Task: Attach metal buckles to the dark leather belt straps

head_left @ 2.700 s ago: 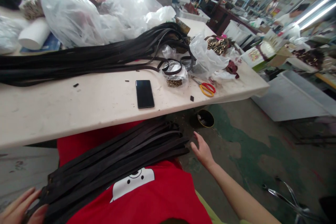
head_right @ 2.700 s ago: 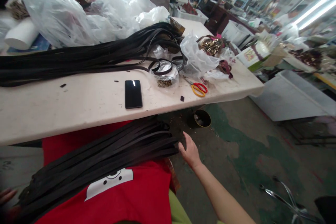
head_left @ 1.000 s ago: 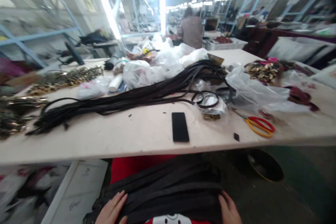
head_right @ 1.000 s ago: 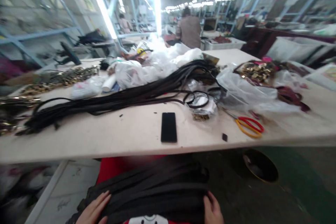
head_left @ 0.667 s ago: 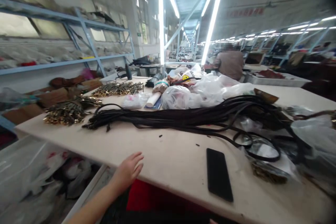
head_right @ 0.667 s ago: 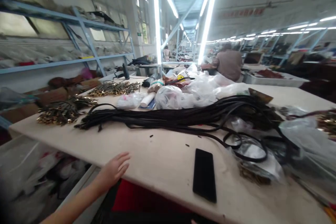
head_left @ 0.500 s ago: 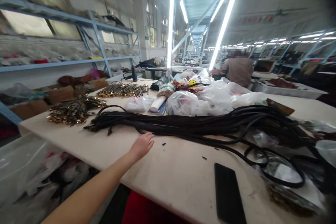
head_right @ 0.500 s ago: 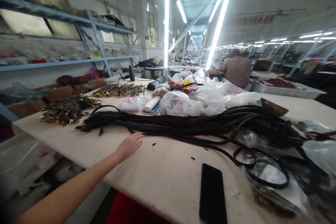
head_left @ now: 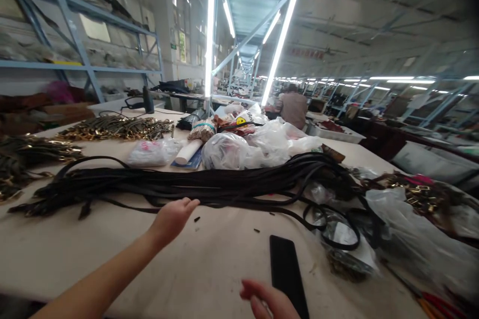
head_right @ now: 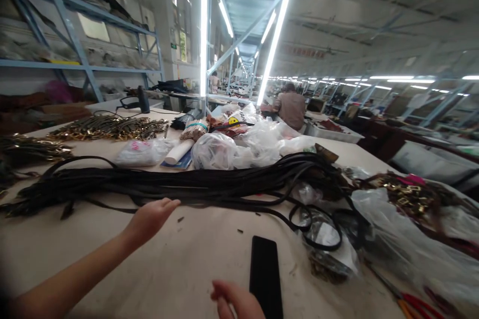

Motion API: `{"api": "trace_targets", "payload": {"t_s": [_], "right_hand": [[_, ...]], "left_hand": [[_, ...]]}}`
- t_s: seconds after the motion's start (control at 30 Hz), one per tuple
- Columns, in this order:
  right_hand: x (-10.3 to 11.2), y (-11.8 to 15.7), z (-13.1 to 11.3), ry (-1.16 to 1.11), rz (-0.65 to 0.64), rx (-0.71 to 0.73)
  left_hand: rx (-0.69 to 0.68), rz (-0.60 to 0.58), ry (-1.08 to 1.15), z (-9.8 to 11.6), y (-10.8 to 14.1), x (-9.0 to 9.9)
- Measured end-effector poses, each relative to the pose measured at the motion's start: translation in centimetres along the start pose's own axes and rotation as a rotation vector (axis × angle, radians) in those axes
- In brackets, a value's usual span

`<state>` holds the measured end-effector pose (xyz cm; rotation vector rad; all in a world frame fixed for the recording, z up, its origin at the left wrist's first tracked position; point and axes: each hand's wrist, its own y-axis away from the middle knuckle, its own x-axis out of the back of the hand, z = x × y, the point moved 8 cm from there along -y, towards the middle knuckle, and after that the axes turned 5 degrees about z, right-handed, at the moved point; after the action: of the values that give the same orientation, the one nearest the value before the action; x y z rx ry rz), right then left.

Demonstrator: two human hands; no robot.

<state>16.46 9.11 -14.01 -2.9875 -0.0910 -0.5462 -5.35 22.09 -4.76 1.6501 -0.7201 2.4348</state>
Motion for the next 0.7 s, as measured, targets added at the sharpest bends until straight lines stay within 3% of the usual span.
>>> {"api": "trace_targets", "payload": {"t_s": [0.17,0.23,0.27,0.37,0.43,0.5,0.6,0.7], "right_hand": [[-3.0,-6.1,-4.7,-0.627,-0.123,-0.253],[-3.5,-7.4,-5.5,-0.696,-0.139,-0.282],[-3.5,-7.5,-5.6,-0.707,-0.149,-0.288],[-2.8,-6.1,-5.1,-0.748,-0.156,-0.375],[-2.0,-4.4,-4.8,-0.779,-0.133,-0.465],[-0.8,-2.7,-4.8,-0.785,-0.085,-0.527],[2.4,-1.6,-4.6,-0.704,-0.001,-0.511],[7.1,-2.7,-3.8,-0.601,0.097,-0.453]], "left_hand": [[-0.158,-0.086,0.198,10.2,6.3,-0.5],[-0.114,-0.089,0.34,12.3,9.2,-0.4],[-0.006,-0.115,0.521,12.5,10.6,-0.8],[0.574,-0.202,1.31,10.9,13.8,-3.8],[0.88,-0.141,1.645,8.8,14.4,-5.5],[1.002,0.066,1.728,4.7,13.7,-5.5],[1.105,0.424,1.812,-2.1,13.4,-3.8],[1.101,0.646,1.867,-6.0,14.8,-1.1]]}}
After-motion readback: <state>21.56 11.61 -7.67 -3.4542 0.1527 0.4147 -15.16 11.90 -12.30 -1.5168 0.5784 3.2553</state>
